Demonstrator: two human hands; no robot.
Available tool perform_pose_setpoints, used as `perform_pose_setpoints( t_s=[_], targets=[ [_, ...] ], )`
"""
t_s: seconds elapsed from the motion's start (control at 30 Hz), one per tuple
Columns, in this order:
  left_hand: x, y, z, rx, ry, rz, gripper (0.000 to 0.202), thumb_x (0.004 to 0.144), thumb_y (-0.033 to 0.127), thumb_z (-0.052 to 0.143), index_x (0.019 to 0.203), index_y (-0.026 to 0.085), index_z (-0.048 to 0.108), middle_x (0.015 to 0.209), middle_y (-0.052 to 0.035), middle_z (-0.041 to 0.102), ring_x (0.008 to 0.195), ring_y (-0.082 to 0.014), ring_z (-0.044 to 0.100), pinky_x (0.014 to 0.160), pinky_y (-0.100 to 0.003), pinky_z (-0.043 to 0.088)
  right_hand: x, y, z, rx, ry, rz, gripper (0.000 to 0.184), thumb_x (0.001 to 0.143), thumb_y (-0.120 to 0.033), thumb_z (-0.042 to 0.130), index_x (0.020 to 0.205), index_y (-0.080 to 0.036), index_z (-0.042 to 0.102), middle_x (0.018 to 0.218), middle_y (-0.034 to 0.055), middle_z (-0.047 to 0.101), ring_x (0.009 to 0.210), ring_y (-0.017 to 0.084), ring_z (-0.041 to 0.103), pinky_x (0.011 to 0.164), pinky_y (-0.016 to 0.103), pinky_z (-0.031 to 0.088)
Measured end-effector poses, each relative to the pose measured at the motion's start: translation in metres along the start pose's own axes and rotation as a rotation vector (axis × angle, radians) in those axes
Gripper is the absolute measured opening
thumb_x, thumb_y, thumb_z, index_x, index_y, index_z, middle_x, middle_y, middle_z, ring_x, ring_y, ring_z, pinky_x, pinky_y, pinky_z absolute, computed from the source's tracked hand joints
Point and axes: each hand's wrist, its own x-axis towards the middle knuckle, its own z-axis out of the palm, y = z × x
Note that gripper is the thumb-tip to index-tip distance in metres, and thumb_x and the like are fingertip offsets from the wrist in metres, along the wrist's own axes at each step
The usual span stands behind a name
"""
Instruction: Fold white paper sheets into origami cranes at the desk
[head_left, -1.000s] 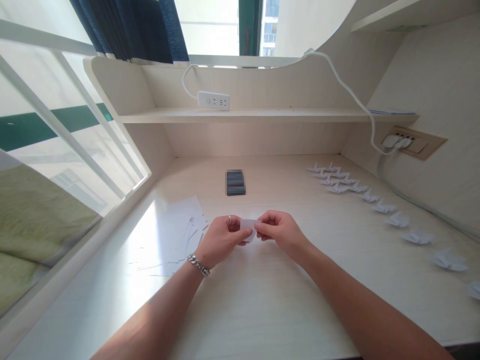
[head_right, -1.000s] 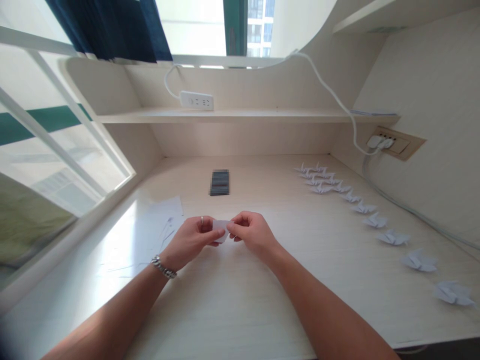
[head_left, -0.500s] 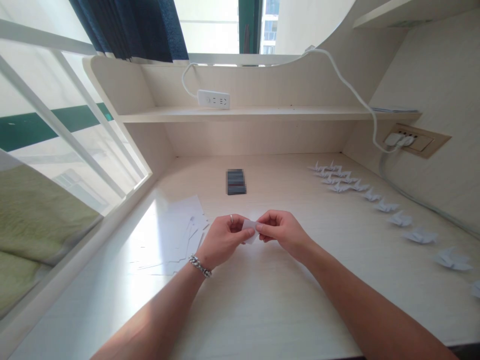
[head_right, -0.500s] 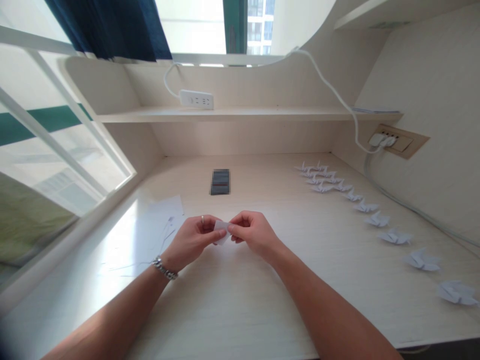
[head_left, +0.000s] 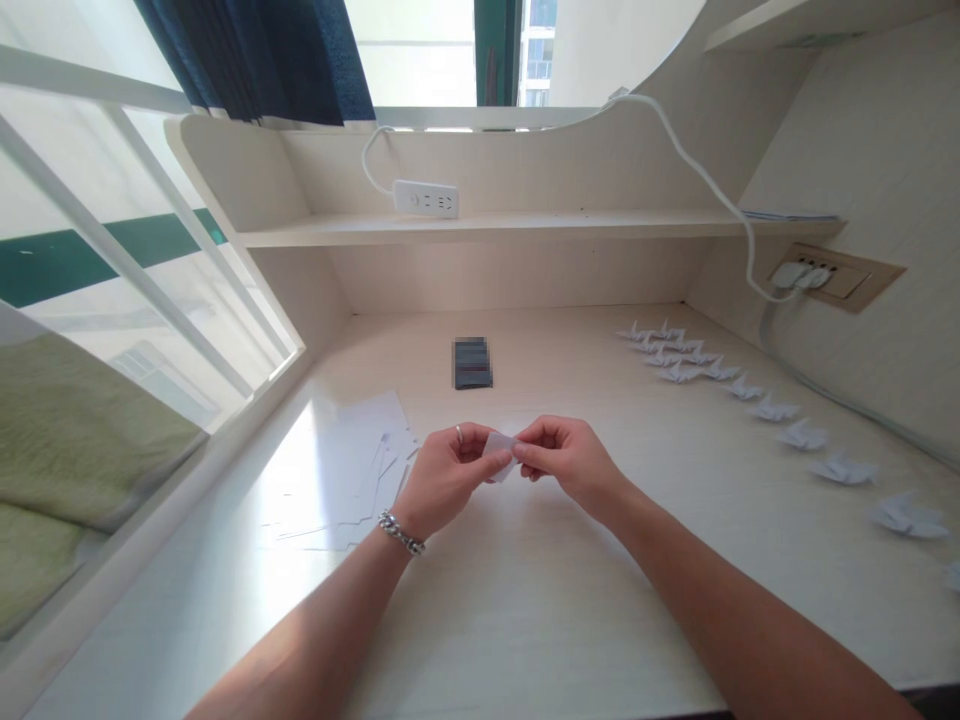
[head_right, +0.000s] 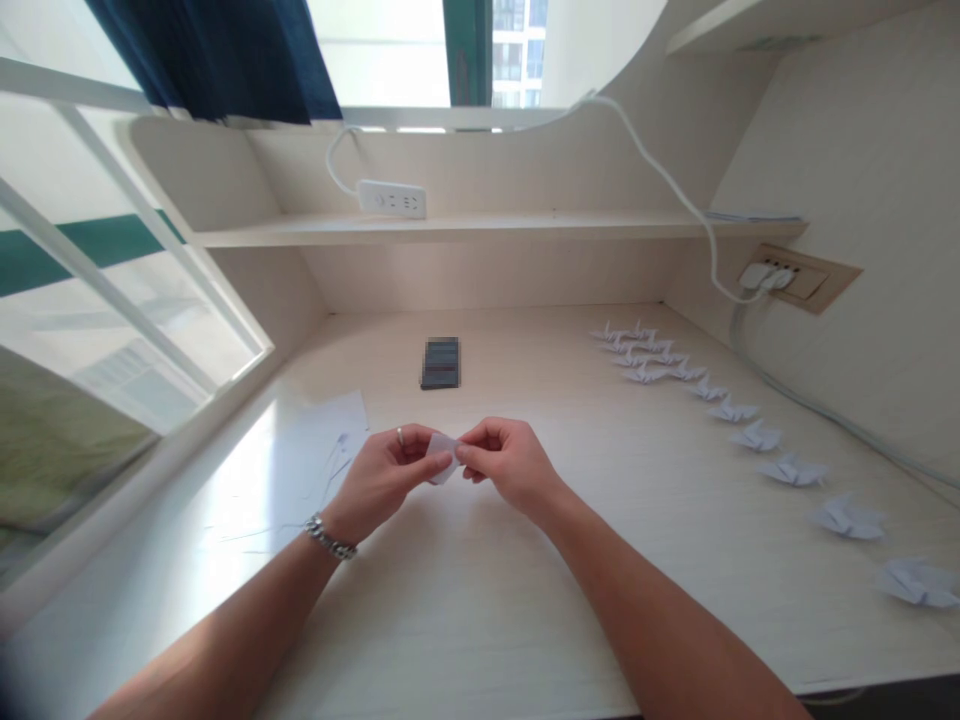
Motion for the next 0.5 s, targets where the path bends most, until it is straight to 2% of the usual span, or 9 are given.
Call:
perform_pose_setpoints(
  t_s=[0.2, 0.5],
  targets=[
    [0.0001, -0.0009, 0.0016, 0.002, 0.057, 0.015, 0.022, 0.072, 0.032, 0.077, 0.080, 0.012, 0.070, 0.067, -0.0036, 0.068, 0.062, -0.0132, 0.059, 0.060, -0.026, 0.047, -0.0014, 0.0000, 0.0003, 0.044, -0.037, 0.029, 0.023, 0.064, -0.033, 0.079, 0.078, -0.016, 0.072, 0.063, 0.0022, 0.068, 0.061, 0.014, 0.063, 0.061, 0.029, 0.051],
    [-0.0020, 0.0041, 0.0034, -0.028, 0.127, 0.021, 0.013, 0.066, 0.027, 0.079, 0.070, 0.015, 0.074, 0.066, -0.0039, 0.069, 0.063, -0.0140, 0.060, 0.060, -0.027, 0.048, -0.0010, 0.0003, 0.0008, 0.154, -0.010, 0.064, 0.016, 0.062, -0.024, 0.078, 0.075, -0.016, 0.073, 0.061, 0.0022, 0.068, 0.060, 0.015, 0.065, 0.059, 0.028, 0.051]
  ],
)
